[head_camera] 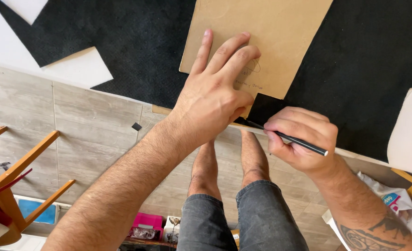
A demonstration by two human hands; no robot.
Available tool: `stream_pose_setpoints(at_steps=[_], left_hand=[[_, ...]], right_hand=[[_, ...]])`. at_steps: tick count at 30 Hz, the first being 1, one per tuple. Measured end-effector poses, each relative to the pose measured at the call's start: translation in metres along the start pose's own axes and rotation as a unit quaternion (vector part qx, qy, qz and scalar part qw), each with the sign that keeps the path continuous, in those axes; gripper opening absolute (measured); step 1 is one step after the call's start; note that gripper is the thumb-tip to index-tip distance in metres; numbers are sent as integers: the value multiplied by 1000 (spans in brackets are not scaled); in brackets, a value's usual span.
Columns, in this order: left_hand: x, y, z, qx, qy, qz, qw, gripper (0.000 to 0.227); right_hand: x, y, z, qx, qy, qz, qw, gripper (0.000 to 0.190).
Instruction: Trace a paper pattern onto a piece of leather using a pen.
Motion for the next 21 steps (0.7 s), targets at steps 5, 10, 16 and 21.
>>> stream_pose_setpoints(at_steps=[5, 10, 16, 21], left_hand=[[-1, 2, 3, 11, 8, 20, 1000, 12], [-2, 1, 4, 19, 6, 38, 999, 13], [-1, -3, 4, 1, 9, 10, 1000, 14], [-3, -4, 5, 6, 11, 3, 1000, 34]], right_hand=[[2, 3, 0, -7, -6, 6, 1000, 11], [13, 7, -14, -39, -36, 11, 999, 10], [28, 20, -40, -45, -99, 65, 992, 5], [21, 10, -42, -123, -19, 3, 992, 7]])
Point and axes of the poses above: each hand's wrist, its own z-axis away from the middle knuckle, its own y-axis out of the back of the hand, x = y × z, the point moved 5 cm from there along -z, towards the middle knuckle, and after that the axes turned 7 degrees about -y, right-handed, at the moved point
